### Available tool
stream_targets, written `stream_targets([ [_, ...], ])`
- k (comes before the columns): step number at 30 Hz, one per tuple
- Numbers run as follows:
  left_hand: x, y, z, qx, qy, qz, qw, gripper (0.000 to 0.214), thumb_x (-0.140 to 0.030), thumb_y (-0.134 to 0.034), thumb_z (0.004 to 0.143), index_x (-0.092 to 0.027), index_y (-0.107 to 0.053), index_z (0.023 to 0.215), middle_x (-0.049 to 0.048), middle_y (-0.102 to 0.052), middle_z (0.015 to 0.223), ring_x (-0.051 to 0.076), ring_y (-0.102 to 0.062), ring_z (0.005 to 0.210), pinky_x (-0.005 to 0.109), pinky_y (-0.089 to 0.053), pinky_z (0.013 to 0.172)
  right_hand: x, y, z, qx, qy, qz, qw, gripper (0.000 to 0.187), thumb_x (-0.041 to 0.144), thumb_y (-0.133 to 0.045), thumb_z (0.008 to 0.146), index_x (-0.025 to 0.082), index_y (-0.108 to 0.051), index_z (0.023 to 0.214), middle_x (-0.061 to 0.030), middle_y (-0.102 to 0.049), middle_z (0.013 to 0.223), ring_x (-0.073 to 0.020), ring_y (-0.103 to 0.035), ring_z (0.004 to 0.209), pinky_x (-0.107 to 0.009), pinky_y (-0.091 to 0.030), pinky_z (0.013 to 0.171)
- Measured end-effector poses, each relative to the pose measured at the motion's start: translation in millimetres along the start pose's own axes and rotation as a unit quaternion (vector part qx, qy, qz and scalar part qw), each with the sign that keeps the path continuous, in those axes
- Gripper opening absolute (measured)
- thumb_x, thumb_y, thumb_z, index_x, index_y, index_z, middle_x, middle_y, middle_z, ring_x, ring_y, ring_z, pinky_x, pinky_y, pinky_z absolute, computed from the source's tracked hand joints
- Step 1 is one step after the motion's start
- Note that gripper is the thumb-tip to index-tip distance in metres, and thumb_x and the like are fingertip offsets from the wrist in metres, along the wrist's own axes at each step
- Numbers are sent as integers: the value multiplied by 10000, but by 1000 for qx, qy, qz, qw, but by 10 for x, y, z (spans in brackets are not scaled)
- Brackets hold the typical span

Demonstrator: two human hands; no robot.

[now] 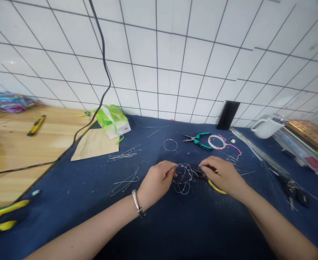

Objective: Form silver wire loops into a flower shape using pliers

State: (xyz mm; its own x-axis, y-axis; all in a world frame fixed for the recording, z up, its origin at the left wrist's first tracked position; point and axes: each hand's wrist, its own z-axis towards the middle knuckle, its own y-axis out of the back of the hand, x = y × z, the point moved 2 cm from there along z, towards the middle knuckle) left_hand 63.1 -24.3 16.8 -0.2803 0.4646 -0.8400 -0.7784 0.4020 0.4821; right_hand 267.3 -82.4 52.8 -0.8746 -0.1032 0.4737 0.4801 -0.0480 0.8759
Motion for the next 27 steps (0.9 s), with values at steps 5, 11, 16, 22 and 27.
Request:
stream_targets([
  [5,-80,3,-13,38,-42,63,996,266,-84,-387,818,-166,-619,920,49,-627,776,165,-576,736,291,-455,701,303,-70,235,73,31,71,994,95,266,-556,758,217,-627,797,-8,-577,745,-119,-504,651,-258,-366,606],
  [11,-64,18,8,57,-41,50,996,268,-85,-380,824,-166,-624,900,46,-613,744,159,-560,717,280,-443,680,295,-222,418,116,41,125,984,107,234,-518,762,203,-620,765,17,-572,689,-94,-477,596,-231,-334,552],
  [16,-29,28,42,83,-21,23,996,258,-113,-375,838,-165,-623,886,40,-606,730,144,-557,678,267,-442,644,193,-264,455,154,6,211,965,122,256,-514,773,194,-619,773,19,-561,679,-91,-456,595,-224,-343,549],
  [22,-23,23,72,108,23,-3,994,224,-123,-398,834,-161,-615,791,28,-607,682,135,-559,663,261,-434,649,107,-314,470,159,-20,322,933,132,293,-564,762,182,-633,779,9,-582,706,-96,-486,640,-223,-372,585],
  [27,-8,0,76,128,109,-96,981,206,-185,-408,841,-163,-611,871,29,-621,703,140,-567,664,257,-447,638,102,-343,447,125,-10,350,928,118,263,-559,768,177,-639,783,2,-601,739,-102,-509,673,-232,-390,619],
])
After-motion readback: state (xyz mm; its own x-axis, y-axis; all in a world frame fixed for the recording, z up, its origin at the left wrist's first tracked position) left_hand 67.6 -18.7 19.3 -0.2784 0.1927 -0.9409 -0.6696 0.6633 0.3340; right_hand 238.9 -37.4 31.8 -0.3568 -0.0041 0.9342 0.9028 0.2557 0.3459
